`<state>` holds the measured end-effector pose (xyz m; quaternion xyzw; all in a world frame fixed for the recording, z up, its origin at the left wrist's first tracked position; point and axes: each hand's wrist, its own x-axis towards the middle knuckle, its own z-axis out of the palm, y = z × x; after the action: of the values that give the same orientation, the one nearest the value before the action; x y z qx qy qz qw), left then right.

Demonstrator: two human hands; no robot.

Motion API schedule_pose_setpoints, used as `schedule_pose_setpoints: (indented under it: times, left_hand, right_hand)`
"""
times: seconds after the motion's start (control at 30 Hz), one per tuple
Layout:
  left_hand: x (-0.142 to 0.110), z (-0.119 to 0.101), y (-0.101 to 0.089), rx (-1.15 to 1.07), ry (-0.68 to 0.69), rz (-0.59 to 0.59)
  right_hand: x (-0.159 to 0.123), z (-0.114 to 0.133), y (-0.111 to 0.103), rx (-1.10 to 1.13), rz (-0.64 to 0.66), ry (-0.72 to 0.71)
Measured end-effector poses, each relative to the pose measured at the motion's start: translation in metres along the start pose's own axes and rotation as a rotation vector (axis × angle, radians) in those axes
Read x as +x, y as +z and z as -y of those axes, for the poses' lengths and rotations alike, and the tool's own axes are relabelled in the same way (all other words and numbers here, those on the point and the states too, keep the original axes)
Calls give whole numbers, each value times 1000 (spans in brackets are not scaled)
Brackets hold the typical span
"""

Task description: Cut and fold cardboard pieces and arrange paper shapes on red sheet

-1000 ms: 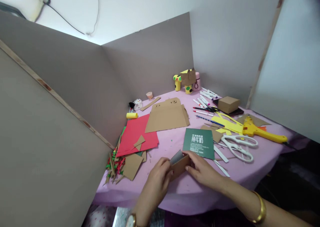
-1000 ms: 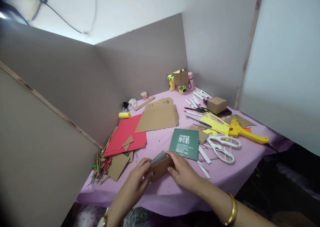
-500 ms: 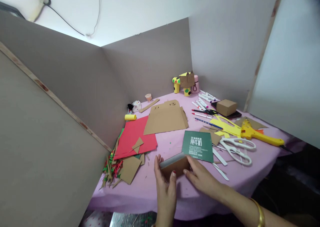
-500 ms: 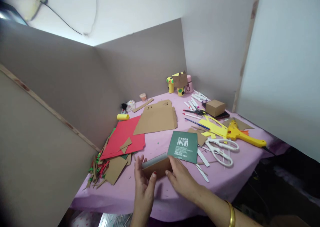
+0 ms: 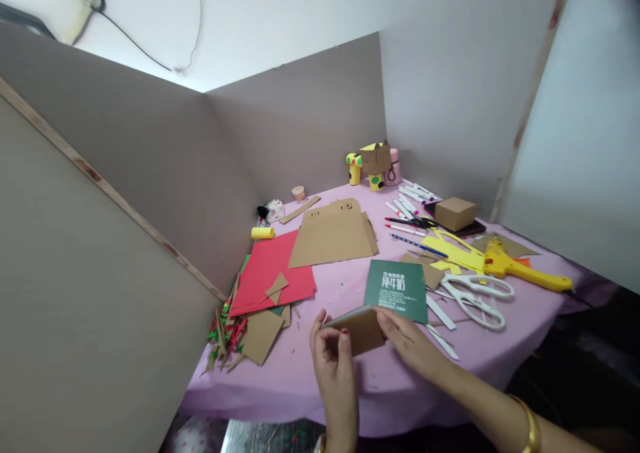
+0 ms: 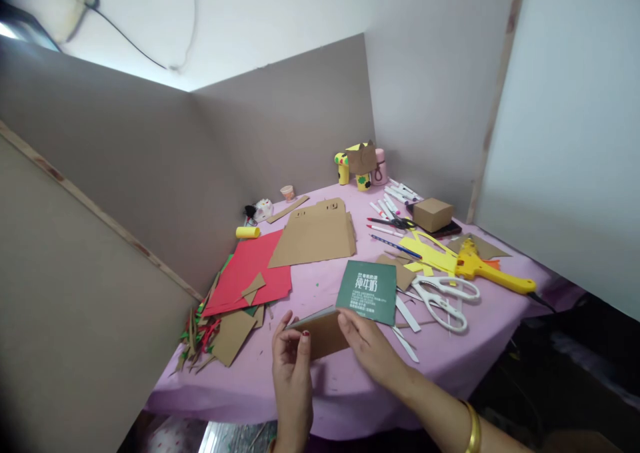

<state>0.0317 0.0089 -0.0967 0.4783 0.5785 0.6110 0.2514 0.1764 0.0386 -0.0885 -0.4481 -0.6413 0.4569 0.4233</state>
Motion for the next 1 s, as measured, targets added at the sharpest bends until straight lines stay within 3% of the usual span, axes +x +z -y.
schedule_pose_setpoints:
  times: [0.1,0.3,0.5,0.63,0.83,1.0]
  left_hand:
    - [-3,6,0,-29,14,7]
    - [-3,13,-2,143,75,39]
    - [4,11,-4,-43,-116,43]
    - [4,6,-3,-39,-135,73]
    - [9,5,-4,-13,-152,100]
    - [15,8,-7,-148,-219,222]
  right_hand:
    - [4,2,-4,21,-1,-50]
    - [3,-9,2,54,35,-123]
    - [1,-7,4,364,55,7]
    - [1,-7,6,551,28,67]
    - [-1,-10,5,432,-8,70]
    - [0,-11,6,390,46,57]
